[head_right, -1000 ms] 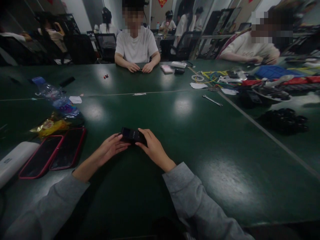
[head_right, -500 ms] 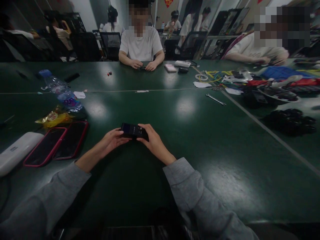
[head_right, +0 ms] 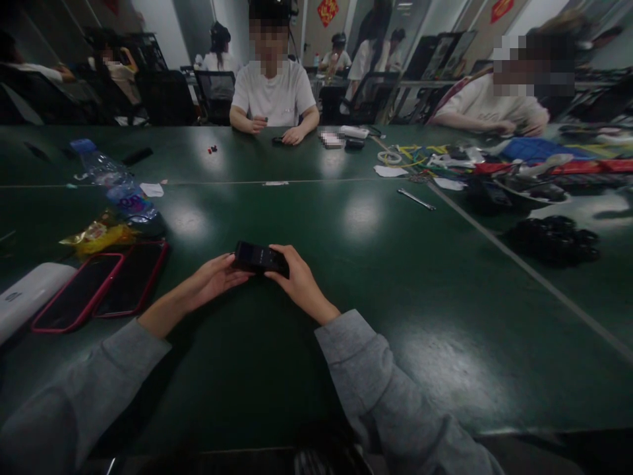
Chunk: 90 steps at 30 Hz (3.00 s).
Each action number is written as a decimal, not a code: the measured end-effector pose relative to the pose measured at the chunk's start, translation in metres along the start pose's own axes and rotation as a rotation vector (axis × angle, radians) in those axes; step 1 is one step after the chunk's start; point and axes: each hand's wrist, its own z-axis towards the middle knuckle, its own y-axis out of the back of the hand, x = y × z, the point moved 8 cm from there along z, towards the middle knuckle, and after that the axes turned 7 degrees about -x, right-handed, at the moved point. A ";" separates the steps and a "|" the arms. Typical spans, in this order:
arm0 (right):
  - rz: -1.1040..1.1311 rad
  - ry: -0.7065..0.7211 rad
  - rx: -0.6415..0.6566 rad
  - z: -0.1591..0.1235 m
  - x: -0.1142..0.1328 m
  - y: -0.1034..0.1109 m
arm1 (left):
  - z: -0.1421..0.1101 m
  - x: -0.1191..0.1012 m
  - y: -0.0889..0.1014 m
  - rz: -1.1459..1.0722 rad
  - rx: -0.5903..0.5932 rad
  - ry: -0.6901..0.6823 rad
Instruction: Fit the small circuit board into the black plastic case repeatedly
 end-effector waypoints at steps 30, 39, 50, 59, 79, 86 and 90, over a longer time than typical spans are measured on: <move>-0.475 -0.188 -0.345 0.008 -0.065 0.091 | -0.014 -0.009 -0.004 0.728 -0.167 -0.369; -0.512 -0.166 -0.360 0.007 -0.066 0.090 | -0.013 -0.022 0.016 0.898 -0.358 -0.436; -0.376 -0.170 -0.307 0.009 -0.055 0.080 | -0.013 -0.026 0.005 1.147 -0.234 -0.431; -0.072 -0.089 -0.142 0.008 0.008 0.044 | -0.008 -0.027 0.002 1.233 -0.296 -0.468; -0.133 -0.031 0.078 0.000 -0.012 0.014 | -0.008 -0.030 -0.011 1.321 -0.404 -0.562; -0.124 -0.050 0.063 0.000 -0.010 0.016 | -0.022 -0.034 -0.025 1.381 -0.370 -0.757; -0.156 -0.052 0.006 0.001 -0.010 0.020 | -0.026 -0.032 -0.033 1.422 -0.288 -0.848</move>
